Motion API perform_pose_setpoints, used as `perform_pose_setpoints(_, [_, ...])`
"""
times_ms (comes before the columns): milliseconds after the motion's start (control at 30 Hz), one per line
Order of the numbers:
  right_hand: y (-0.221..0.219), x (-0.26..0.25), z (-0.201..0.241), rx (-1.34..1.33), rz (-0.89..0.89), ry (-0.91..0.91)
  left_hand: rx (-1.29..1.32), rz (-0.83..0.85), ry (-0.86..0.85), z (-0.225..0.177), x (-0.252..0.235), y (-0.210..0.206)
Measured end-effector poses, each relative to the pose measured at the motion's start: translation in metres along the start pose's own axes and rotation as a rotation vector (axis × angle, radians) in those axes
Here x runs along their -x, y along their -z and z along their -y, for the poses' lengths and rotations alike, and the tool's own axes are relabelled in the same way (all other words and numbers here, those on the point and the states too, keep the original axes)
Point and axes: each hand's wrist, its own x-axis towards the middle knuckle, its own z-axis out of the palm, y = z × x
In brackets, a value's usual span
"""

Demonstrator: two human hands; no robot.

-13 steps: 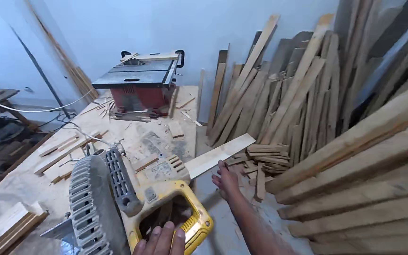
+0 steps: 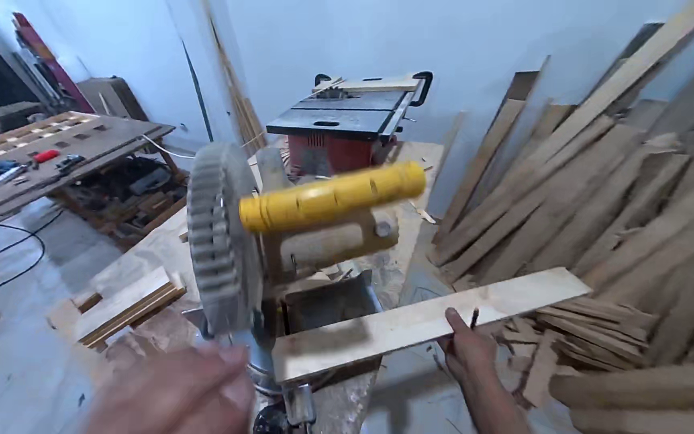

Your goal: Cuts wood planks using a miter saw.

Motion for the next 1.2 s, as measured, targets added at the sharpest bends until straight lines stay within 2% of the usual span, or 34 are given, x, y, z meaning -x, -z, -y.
perform_pose_setpoints(67, [-0.014,0.036,0.0,0.02,0.008,0.011,0.087,0.208,0.083,0.011,0.045,-0.025])
perform_pose_setpoints(100, [-0.023,0.055,-0.001,0.006,0.051,0.003,0.021,0.35,0.122,0.026,0.072,-0.046])
perform_pose_setpoints(167, [-0.045,0.094,-0.002,-0.026,0.148,-0.049,-0.134,0.652,0.275,0.07,0.117,-0.083])
perform_pose_setpoints(200, [-0.056,0.111,-0.002,-0.031,0.197,-0.085,-0.183,0.712,0.344,0.098,0.134,-0.097])
perform_pose_setpoints(300, [-0.082,0.145,-0.007,0.117,0.359,-0.144,-0.312,0.732,0.44,0.17,0.164,-0.112])
perform_pose_setpoints(367, [-0.091,0.141,-0.014,0.458,0.512,-0.119,-0.377,0.705,0.465,0.199,0.17,-0.108])
perform_pose_setpoints(433, [-0.097,0.129,-0.02,0.804,0.59,-0.007,-0.417,0.715,0.495,0.217,0.169,-0.103])
perform_pose_setpoints(500, [-0.097,0.122,-0.029,0.976,0.535,0.136,-0.417,0.75,0.529,0.223,0.168,-0.1])
perform_pose_setpoints(600, [-0.098,0.141,-0.042,1.053,0.385,0.401,-0.404,0.727,0.571,0.225,0.167,-0.102])
perform_pose_setpoints(733, [-0.104,0.175,-0.075,1.029,0.275,0.876,-0.302,0.791,0.654,0.218,0.154,-0.1])
perform_pose_setpoints(800, [-0.116,0.174,-0.086,1.066,0.331,0.856,-0.205,0.814,0.726,0.225,0.146,-0.09])
perform_pose_setpoints(867, [-0.123,0.167,-0.09,1.039,0.384,0.812,-0.079,0.737,0.844,0.242,0.137,-0.069])
perform_pose_setpoints(967, [-0.121,0.157,-0.078,1.005,0.489,0.752,-0.157,0.598,0.877,0.301,0.133,-0.027])
perform_pose_setpoints(1067, [-0.118,0.146,-0.075,1.007,0.539,0.759,-0.322,0.647,0.853,0.39,0.142,0.01])
perform_pose_setpoints(1133, [-0.116,0.144,-0.078,1.003,0.528,0.771,-0.419,0.657,0.918,0.443,0.151,0.031])
perform_pose_setpoints(1200, [-0.116,0.141,-0.083,1.01,0.498,0.78,-0.55,0.772,0.995,0.488,0.165,0.047])
